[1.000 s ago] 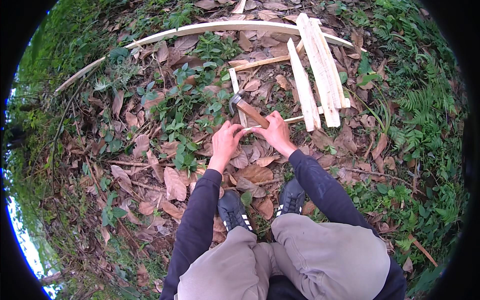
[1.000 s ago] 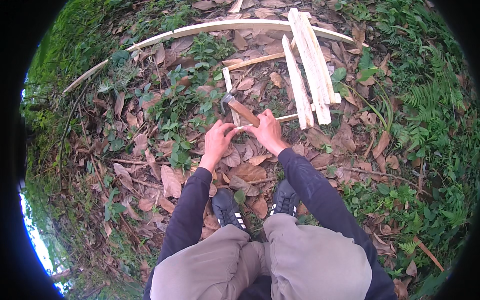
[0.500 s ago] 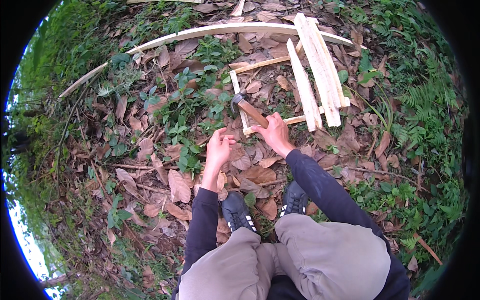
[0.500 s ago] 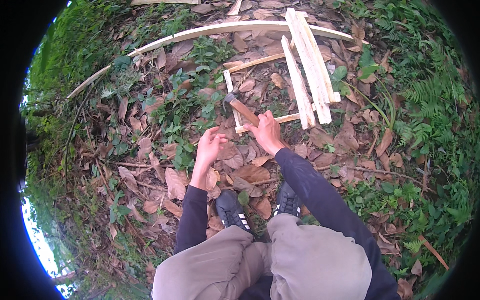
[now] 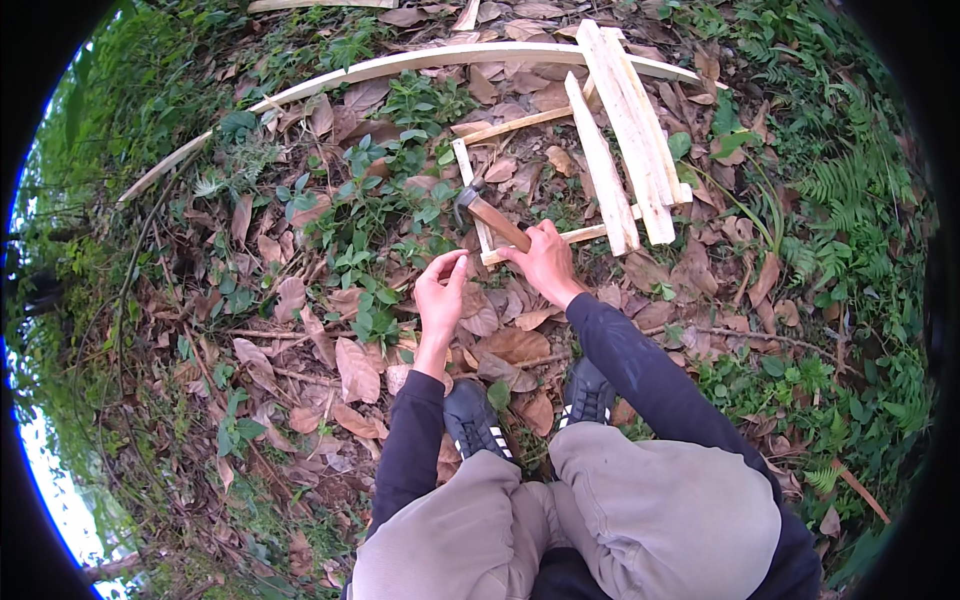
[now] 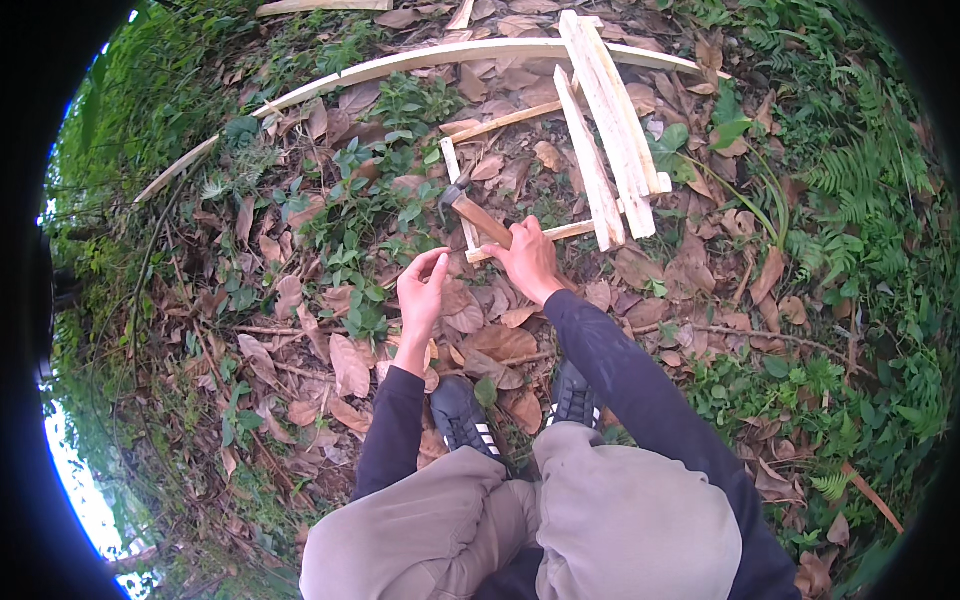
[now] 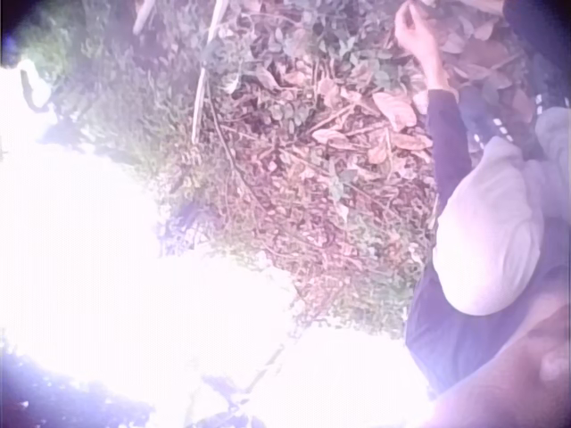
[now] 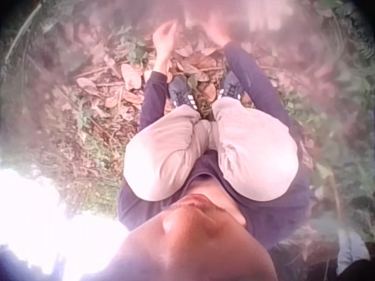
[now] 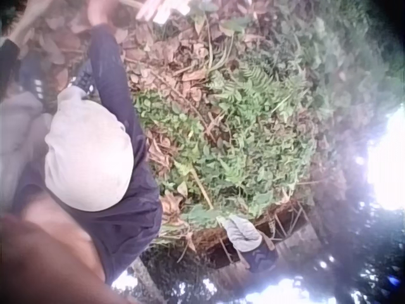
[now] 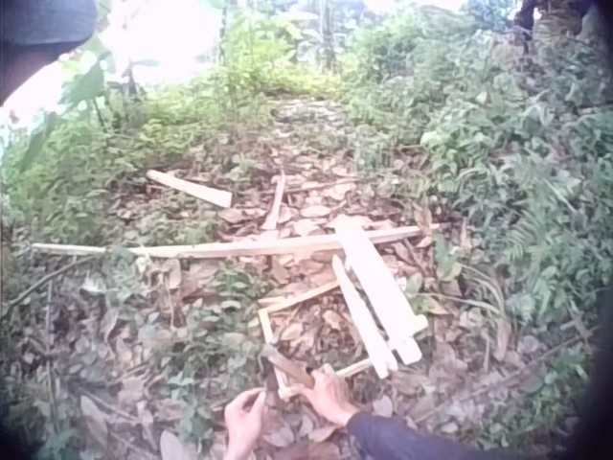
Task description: The person assembles a small wooden frame using a hammer and nails. They position wooden planks on the ground, align them, and hammer nails into the joints to secure the structure.
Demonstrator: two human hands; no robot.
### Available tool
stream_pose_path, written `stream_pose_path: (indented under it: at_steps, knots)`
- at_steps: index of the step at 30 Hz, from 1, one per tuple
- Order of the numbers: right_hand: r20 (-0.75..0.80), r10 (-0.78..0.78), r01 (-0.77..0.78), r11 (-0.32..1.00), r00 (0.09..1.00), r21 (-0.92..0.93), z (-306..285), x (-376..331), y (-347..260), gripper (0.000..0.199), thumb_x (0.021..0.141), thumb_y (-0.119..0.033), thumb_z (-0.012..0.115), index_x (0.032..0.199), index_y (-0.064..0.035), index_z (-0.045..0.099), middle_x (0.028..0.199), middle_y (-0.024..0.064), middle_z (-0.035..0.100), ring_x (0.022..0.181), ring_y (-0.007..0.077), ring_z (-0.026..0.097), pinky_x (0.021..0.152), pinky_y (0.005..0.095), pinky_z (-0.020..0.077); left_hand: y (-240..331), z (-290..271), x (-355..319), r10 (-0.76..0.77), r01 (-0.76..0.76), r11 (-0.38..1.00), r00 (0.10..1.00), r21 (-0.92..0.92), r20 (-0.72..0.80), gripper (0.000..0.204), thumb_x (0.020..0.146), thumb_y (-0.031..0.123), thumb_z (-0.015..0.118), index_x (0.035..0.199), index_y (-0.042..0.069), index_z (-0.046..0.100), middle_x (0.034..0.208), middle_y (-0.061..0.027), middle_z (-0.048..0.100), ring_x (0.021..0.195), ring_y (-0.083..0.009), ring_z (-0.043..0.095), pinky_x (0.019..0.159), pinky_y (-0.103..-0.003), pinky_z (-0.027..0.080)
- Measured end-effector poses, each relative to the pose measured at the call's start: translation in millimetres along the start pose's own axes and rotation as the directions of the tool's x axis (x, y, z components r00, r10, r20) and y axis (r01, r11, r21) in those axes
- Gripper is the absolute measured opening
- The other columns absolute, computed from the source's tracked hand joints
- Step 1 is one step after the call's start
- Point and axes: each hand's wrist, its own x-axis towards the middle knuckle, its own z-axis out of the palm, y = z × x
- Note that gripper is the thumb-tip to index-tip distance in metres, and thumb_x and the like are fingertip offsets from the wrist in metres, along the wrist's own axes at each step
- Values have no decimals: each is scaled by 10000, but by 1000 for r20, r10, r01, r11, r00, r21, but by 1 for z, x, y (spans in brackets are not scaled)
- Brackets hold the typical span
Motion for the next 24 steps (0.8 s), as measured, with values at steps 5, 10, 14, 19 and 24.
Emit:
stream_pose_path:
  at_steps: [5,10,14,19,24]
  knots:
    - [14,22,-22,1000,1000,-3,-1,2,0,566,810,-493,846,956,31,691,1029,180,600,932,385,662,791,491,529,0,20,0,55,-54,998,996,7,-73,218,965,97,750,1174,35,747,1000,-29,756,891,-78,682,801,-252,568]
    - [24,23,-23,1000,999,-15,1,3,0,576,804,-496,850,970,34,695,1029,178,599,931,382,664,796,490,531,-5,23,5,326,-320,914,945,249,21,163,939,70,744,1095,24,736,978,-86,764,867,-198,735,787,-317,579]
    - [12,21,-21,1000,1000,-11,1,3,1,577,802,-494,852,965,36,690,1024,175,595,926,381,664,791,489,530,-2,26,4,466,-465,810,880,359,90,121,921,50,730,1039,24,723,984,-121,741,882,-304,720,782,-380,568]
    - [13,15,-15,1000,1000,-3,3,3,-1,583,805,-494,850,966,42,685,1025,173,590,926,379,662,781,488,529,-9,23,6,561,-555,732,820,395,111,139,909,46,745,1047,39,737,974,-110,749,861,-273,728,761,-357,570]
    - [8,1,-1,1000,1000,-15,2,4,3,578,810,-492,847,962,41,685,1022,174,589,925,378,663,780,489,529,-8,28,11,503,-511,781,855,359,123,143,899,46,751,1042,39,748,963,-116,754,879,-273,732,773,-359,573]
